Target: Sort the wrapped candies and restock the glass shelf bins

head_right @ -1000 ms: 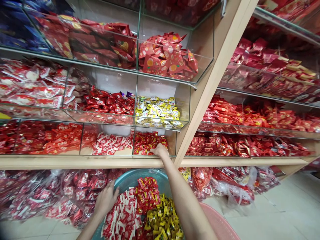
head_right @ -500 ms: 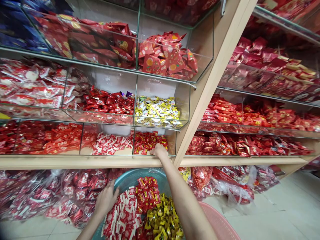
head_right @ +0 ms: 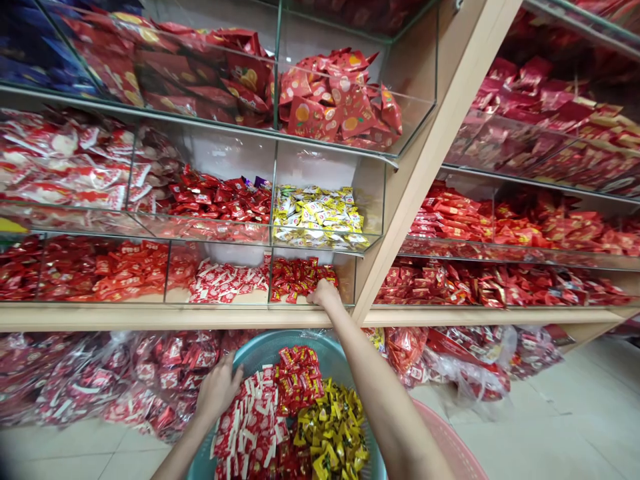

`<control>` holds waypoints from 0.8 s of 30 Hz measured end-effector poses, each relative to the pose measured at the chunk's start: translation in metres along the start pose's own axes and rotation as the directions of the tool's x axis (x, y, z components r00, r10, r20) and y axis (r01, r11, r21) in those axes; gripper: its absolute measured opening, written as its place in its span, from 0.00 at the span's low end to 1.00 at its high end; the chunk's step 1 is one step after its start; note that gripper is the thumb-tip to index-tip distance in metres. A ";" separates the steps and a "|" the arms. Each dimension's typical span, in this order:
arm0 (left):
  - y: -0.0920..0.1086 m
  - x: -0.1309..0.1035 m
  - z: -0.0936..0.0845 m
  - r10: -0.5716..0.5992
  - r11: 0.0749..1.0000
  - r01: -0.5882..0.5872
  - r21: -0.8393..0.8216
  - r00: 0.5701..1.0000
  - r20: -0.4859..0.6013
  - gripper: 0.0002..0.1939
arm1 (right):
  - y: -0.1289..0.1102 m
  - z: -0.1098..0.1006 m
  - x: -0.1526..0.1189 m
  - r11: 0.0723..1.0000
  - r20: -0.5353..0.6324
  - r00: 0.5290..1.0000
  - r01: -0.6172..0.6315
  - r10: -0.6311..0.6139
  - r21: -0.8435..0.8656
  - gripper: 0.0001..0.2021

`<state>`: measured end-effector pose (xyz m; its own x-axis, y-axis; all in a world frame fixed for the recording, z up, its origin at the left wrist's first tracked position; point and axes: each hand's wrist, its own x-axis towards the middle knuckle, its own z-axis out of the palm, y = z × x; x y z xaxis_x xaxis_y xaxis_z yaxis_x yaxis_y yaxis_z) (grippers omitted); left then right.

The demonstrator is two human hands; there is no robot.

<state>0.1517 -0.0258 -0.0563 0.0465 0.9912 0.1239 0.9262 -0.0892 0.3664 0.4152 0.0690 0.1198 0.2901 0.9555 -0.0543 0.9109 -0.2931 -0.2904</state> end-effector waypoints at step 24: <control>0.005 -0.001 -0.006 0.003 0.999 -0.004 0.041 1.000 0.018 0.23 | 0.053 0.102 -0.121 0.998 0.110 0.992 0.057 -0.054 -0.018 0.14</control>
<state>0.1538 -0.0276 -0.0492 0.0564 0.9925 0.1084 0.9407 -0.0892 0.3274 0.3980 -0.0587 0.0134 0.2061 0.9680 -0.1430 0.9310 -0.2390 -0.2760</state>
